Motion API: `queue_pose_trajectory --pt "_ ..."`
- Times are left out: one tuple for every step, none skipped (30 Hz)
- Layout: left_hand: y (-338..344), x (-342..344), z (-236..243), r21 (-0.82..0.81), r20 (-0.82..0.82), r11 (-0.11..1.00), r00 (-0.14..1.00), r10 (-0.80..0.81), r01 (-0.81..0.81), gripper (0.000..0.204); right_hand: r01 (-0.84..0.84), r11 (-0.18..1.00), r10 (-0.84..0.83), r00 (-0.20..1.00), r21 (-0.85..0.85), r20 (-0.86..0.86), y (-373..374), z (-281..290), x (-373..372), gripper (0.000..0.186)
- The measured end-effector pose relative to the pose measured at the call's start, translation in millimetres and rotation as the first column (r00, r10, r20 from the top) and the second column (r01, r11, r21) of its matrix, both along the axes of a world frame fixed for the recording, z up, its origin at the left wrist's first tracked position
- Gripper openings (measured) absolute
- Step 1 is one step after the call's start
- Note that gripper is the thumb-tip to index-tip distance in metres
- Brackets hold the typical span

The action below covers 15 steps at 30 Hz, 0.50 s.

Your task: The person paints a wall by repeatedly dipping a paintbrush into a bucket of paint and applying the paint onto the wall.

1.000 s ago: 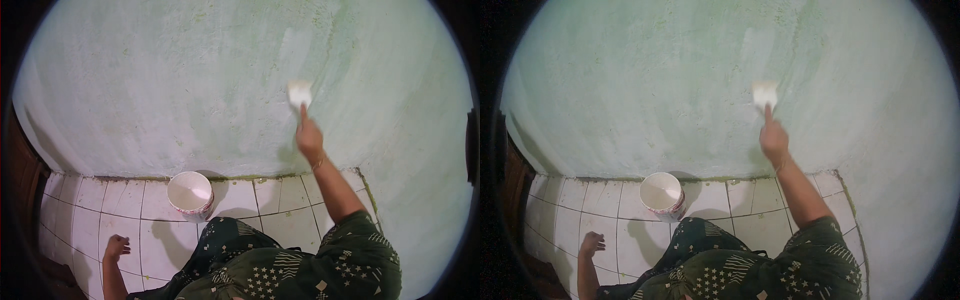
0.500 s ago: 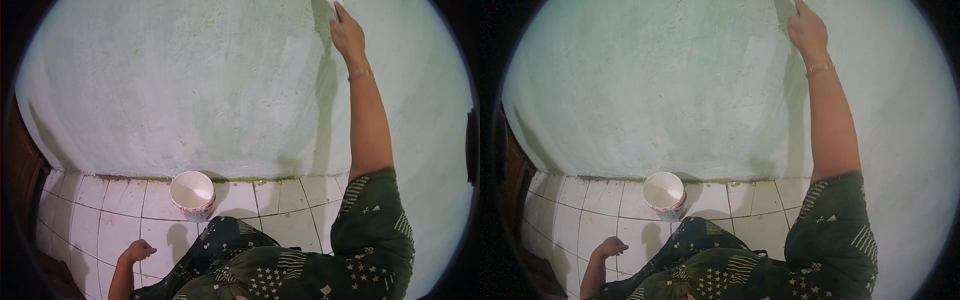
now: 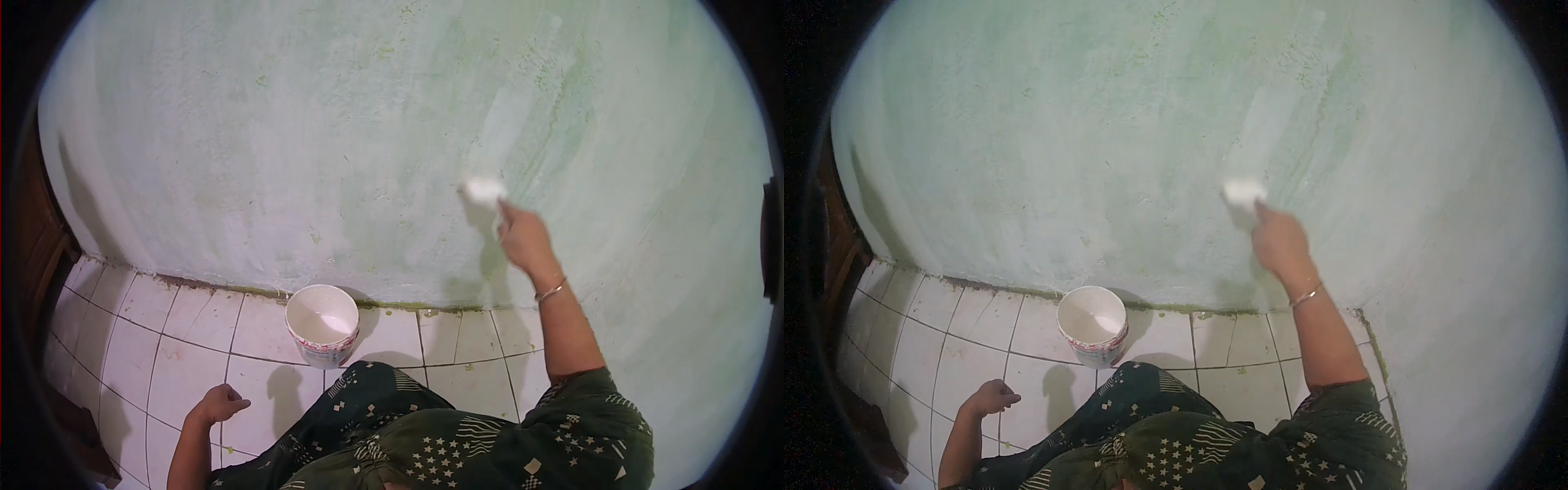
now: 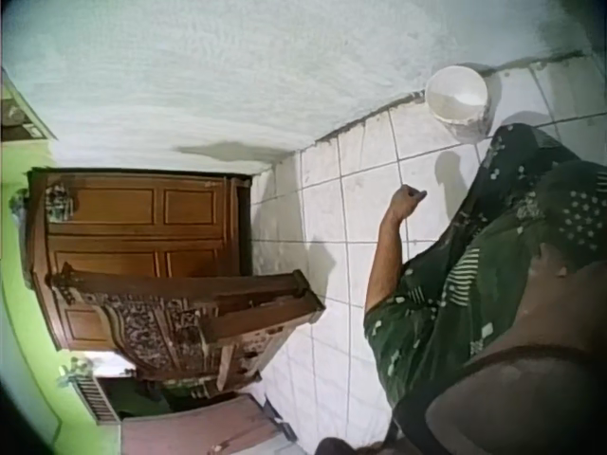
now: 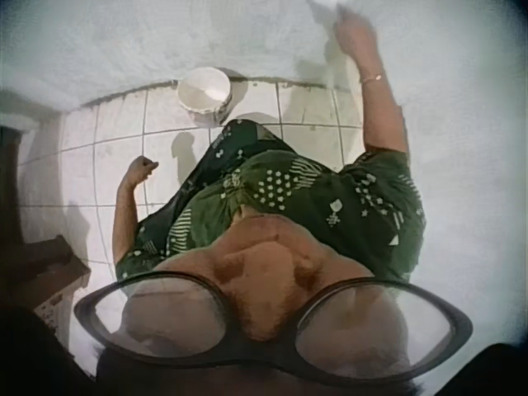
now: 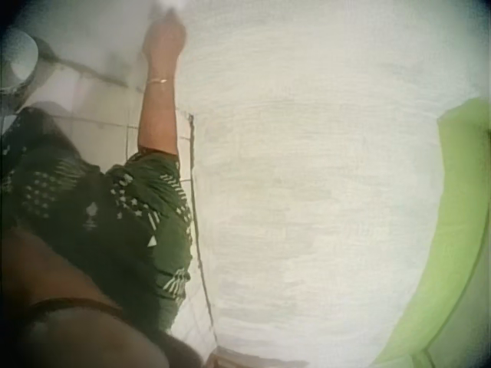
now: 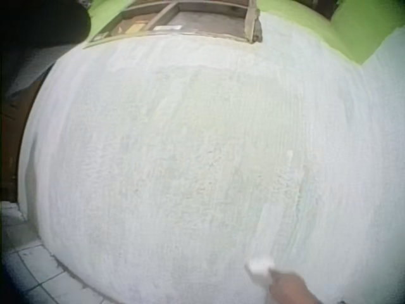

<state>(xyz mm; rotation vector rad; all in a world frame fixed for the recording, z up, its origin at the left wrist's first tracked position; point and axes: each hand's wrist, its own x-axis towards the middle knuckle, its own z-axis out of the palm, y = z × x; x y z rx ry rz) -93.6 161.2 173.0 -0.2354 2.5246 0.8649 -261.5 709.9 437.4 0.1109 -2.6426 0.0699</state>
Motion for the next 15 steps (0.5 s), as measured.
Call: queue_pose_trajectory --pt "-0.9 2.3 -0.9 0.003 0.0 1.0 1.0 0.008 -0.008 0.038 -0.007 0.999 0.002 0.993 -0.042 -0.116 -13.3 26.6 9.6 0.048" --pt "-1.1 4.9 -2.3 0.007 0.001 1.0 1.0 0.018 -0.018 0.039 -0.02 0.996 0.001 0.973 -0.082 -0.229 -26.5 60.8 7.9 0.047" --pt "-0.8 7.2 -2.5 0.006 0.007 1.0 1.0 0.018 -0.018 0.039 -0.141 0.988 0.097 0.89 -0.068 -0.446 -28.6 86.3 -3.2 0.047" --pt "0.2 7.2 -1.9 0.028 0.066 0.998 0.996 0.056 -0.058 0.041 -0.134 0.989 0.086 0.856 -0.057 -0.51 -38.3 119.4 -9.3 0.047" --pt "1.3 7.2 -1.2 0.047 0.124 0.994 0.988 0.09 -0.096 0.045 -0.161 0.987 0.131 0.772 0.008 -0.622 -37.5 144.7 -25.3 0.046" --pt "3.7 4.3 -0.3 0.051 0.121 0.995 0.989 0.08 -0.087 0.045 -0.128 0.992 0.11 0.747 0.021 -0.655 -38.3 170.6 -35.6 0.045" --pt "6.2 0.9 0.7 0.055 0.046 0.997 0.998 0.051 -0.053 0.04 -0.097 0.995 0.093 0.719 0.033 -0.689 -38.3 192.0 -46.4 0.044" --pt "7.6 0.3 1.2 0.055 -0.025 0.998 0.999 0.027 -0.026 0.036 -0.096 0.995 0.092 0.719 0.034 -0.689 -36.7 203.7 -63.8 0.044" --pt "9.3 -1.9 2.0 0.058 -0.024 0.998 1.0 0.019 -0.018 0.036 -0.071 0.995 0.097 0.691 0.067 -0.717 -33.3 210.6 -79.9 0.045" --pt "8.2 -2.7 3.2 0.052 -0.042 0.999 0.999 0.017 -0.015 0.036 -0.056 0.994 0.109 0.662 0.096 -0.742 -33.6 208.2 -92.3 0.046" --pt "4.8 -1.0 3.4 0.043 -0.058 0.999 0.998 0.023 -0.02 0.037 -0.067 0.993 0.116 0.665 0.096 -0.738 -47.1 194.4 -94.1 0.046" --pt "2.9 1.1 2.3 0.063 -0.077 0.998 0.996 0.034 -0.029 0.038 -0.01 1.0 0.004 0.769 -0.006 -0.64 -61.1 172.8 -94.7 0.048" --pt "1.1 4.7 3.4 0.063 -0.071 0.997 0.997 0.044 -0.039 0.038 0.061 0.993 -0.103 0.851 -0.097 -0.516 -75.9 147.3 -90.8 0.05" --pt "0.5 7.6 5.4 0.073 -0.056 0.995 0.996 0.075 -0.071 0.038 0.04 0.992 -0.09 0.884 -0.117 -0.459 -86.2 115.6 -91.8 0.056" --pt "0.8 9.8 6.1 0.086 -0.041 0.991 0.994 0.103 -0.099 0.038 0.024 0.991 -0.076 0.913 -0.133 -0.402 -90.8 78.0 -92.3 0.062"
